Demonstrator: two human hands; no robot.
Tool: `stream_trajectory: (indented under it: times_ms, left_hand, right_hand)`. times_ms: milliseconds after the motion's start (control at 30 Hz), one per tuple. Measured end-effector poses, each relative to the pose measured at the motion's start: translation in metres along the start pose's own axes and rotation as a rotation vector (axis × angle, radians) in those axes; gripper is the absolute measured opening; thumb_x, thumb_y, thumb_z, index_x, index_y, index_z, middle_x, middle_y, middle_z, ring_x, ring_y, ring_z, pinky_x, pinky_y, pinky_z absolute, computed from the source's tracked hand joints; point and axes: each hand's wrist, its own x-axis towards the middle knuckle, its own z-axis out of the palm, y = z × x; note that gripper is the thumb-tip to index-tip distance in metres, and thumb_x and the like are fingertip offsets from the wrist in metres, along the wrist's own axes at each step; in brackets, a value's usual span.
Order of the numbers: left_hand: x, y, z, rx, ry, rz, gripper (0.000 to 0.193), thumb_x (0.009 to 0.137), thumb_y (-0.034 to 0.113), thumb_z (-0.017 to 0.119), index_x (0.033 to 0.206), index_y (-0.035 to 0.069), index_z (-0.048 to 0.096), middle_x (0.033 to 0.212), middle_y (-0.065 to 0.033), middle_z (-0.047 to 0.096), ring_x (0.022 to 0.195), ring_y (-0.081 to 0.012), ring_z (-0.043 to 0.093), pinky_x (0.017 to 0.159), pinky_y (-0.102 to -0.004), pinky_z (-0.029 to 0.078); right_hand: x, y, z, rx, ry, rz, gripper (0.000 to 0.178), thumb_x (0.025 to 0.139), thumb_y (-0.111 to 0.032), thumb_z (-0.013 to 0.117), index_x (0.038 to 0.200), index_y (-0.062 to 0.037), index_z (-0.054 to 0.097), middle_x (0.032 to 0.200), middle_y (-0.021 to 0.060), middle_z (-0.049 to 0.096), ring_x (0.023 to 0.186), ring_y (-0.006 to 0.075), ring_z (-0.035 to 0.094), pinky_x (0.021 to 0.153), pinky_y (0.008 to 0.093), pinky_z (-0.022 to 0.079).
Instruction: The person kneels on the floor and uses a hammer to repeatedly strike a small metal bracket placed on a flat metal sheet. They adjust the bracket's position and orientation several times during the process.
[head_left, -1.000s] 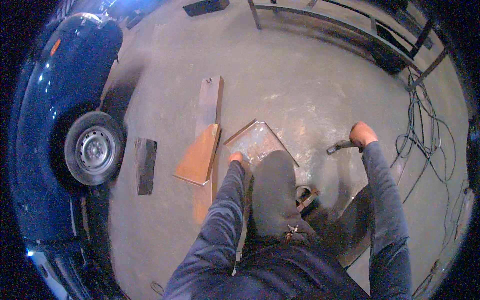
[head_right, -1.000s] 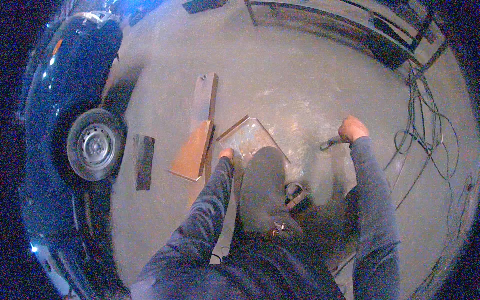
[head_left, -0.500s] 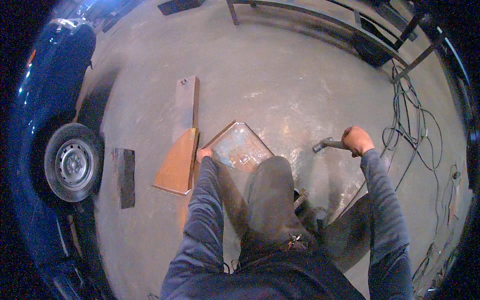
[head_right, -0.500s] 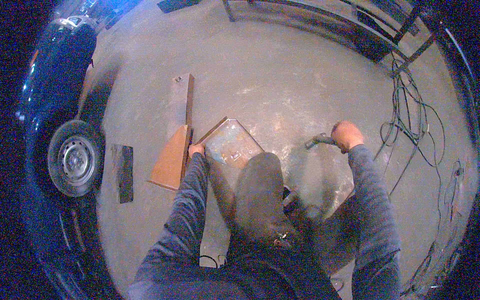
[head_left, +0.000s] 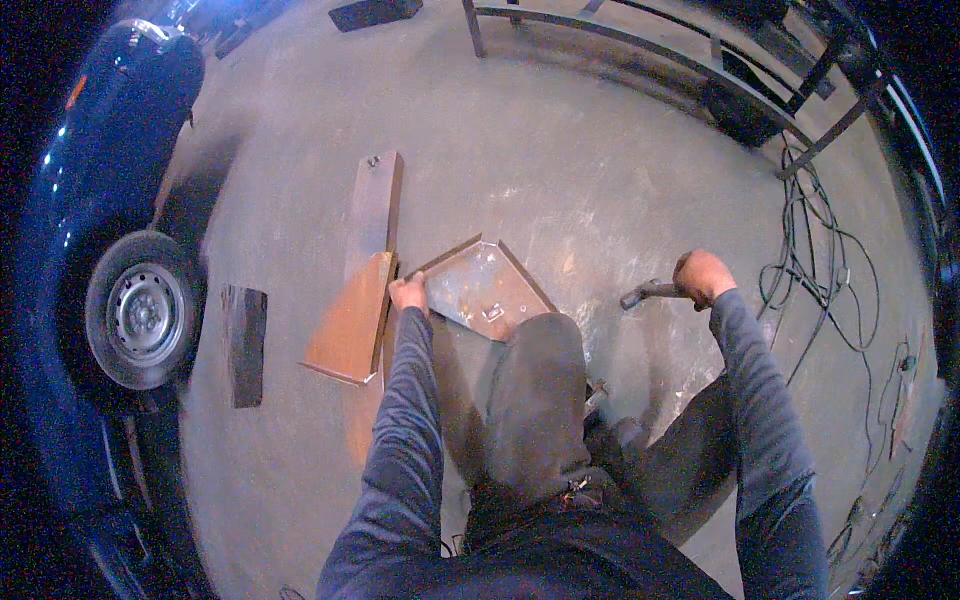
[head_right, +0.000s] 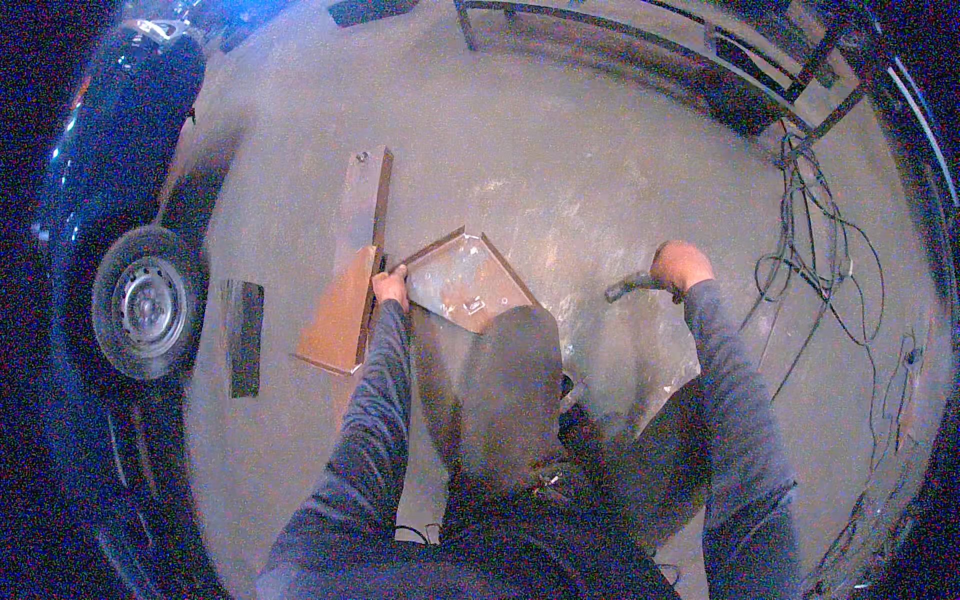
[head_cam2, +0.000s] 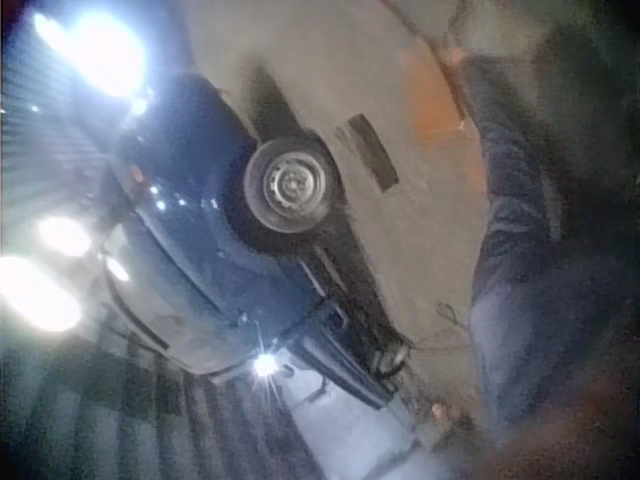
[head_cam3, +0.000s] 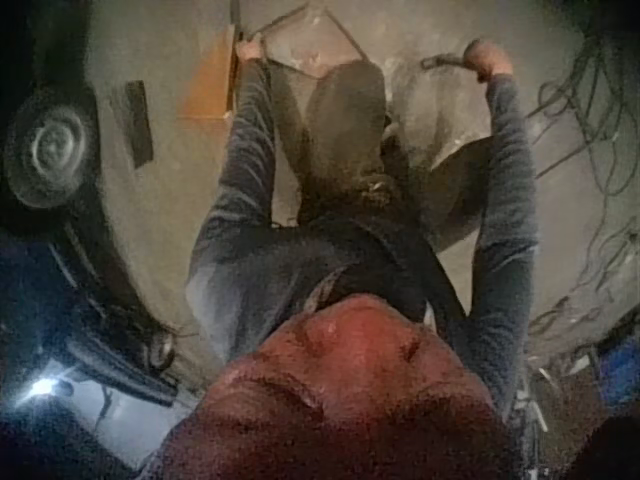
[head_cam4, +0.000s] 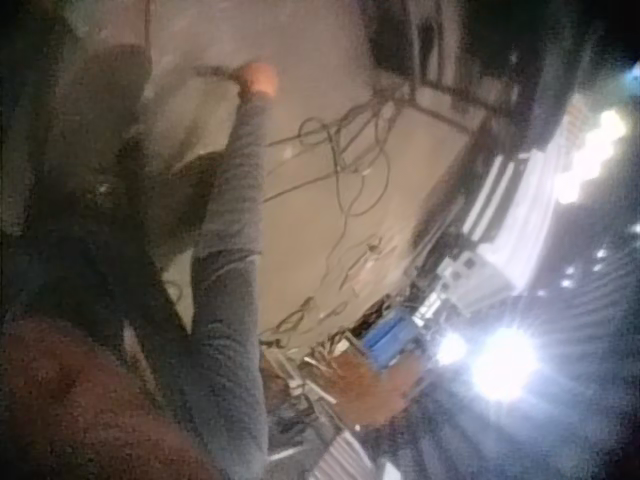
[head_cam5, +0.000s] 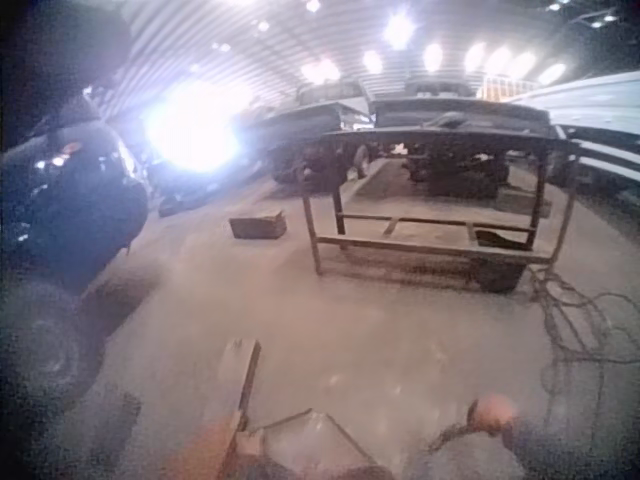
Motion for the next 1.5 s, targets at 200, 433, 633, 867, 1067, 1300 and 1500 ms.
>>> stream_trajectory:
  times_ms: [200, 433, 633, 867, 1067, 1300, 1500]
  left_hand:
    - [-0.082, 0.123, 0.029, -0.35, -0.522, -0.155, 0.041, 0.075, 0.013, 0.075, 0.109, -0.005, 0.06, 0.105, -0.0144, 0.064, 0.097, -0.0237, 0.058, 0.082, -0.0369, 0.047]
    - [-0.108, 0.181, 0.075, 0.112, -0.452, 0.269, 0.029, 0.075, 0.012, 0.058, 0.098, -0.003, 0.067, 0.093, -0.0235, 0.069, 0.089, -0.0374, 0.067, 0.081, -0.0413, 0.051]
    - [-0.143, 0.202, 0.118, 0.532, -0.562, 0.438, 0.046, 0.082, 0.027, 0.055, 0.118, -0.002, 0.058, 0.115, -0.0277, 0.063, 0.109, -0.0419, 0.061, 0.094, -0.0477, 0.047]
    - [-0.145, 0.215, 0.12, 0.721, -0.642, 0.589, 0.042, 0.089, 0.028, 0.046, 0.108, -0.008, 0.057, 0.105, -0.0341, 0.062, 0.1, -0.046, 0.062, 0.086, -0.0497, 0.051]
    - [-0.168, 0.239, 0.102, 0.592, -0.798, 0.433, 0.067, 0.088, 0.047, 0.054, 0.13, -0.006, 0.05, 0.126, -0.0309, 0.056, 0.12, -0.0416, 0.054, 0.102, -0.0464, 0.042]
    - [-0.169, 0.216, 0.091, 0.334, -1.134, 0.321, 0.081, 0.086, 0.058, 0.058, 0.137, -0.003, 0.045, 0.133, -0.0277, 0.053, 0.125, -0.039, 0.051, 0.105, -0.044, 0.04]
    - [-0.161, 0.183, 0.1, 0.472, -1.047, 0.423, 0.064, 0.087, 0.043, 0.06, 0.13, -0.003, 0.049, 0.126, -0.0287, 0.057, 0.118, -0.0403, 0.055, 0.101, -0.0451, 0.044]
  right_hand:
    - [0.011, 0.034, 0.002, -0.217, -0.033, -0.067, 0.017, 0.079, -0.012, 0.061, 0.081, 0.0001, 0.072, 0.077, 0.0182, 0.07, 0.065, 0.0299, 0.071, 0.064, 0.042, 0.057]
    - [0.055, 0.018, -0.014, -0.257, -0.155, -0.093, 0.011, 0.068, -0.012, 0.071, 0.077, -0.0071, 0.074, 0.079, 0.0123, 0.071, 0.071, 0.0295, 0.069, 0.063, 0.0428, 0.055]
    - [0.044, -0.009, -0.061, -0.134, -0.187, -0.055, 0.022, 0.074, -0.02, 0.063, 0.085, -0.0037, 0.074, 0.087, 0.0167, 0.071, 0.077, 0.0308, 0.07, 0.069, 0.0445, 0.054]
    - [0.053, 0.003, -0.054, -0.083, -0.082, -0.097, 0.027, 0.069, -0.021, 0.068, 0.086, -0.0006, 0.072, 0.088, 0.0193, 0.07, 0.08, 0.0314, 0.069, 0.071, 0.0432, 0.053]
    - [0.069, 0.02, -0.047, -0.111, -0.085, -0.157, 0.025, 0.07, -0.021, 0.063, 0.083, -0.0017, 0.072, 0.087, 0.0192, 0.07, 0.077, 0.0329, 0.069, 0.066, 0.0438, 0.053]
    - [0.079, -0.002, -0.043, -0.148, -0.133, -0.068, 0.022, 0.066, -0.018, 0.066, 0.08, -0.0006, 0.071, 0.08, 0.0202, 0.069, 0.072, 0.032, 0.069, 0.063, 0.0435, 0.052]
    - [0.068, -0.014, -0.031, -0.168, -0.127, 0.019, 0.022, 0.07, -0.018, 0.066, 0.083, -0.0018, 0.073, 0.085, 0.0183, 0.071, 0.077, 0.0312, 0.071, 0.066, 0.043, 0.055]
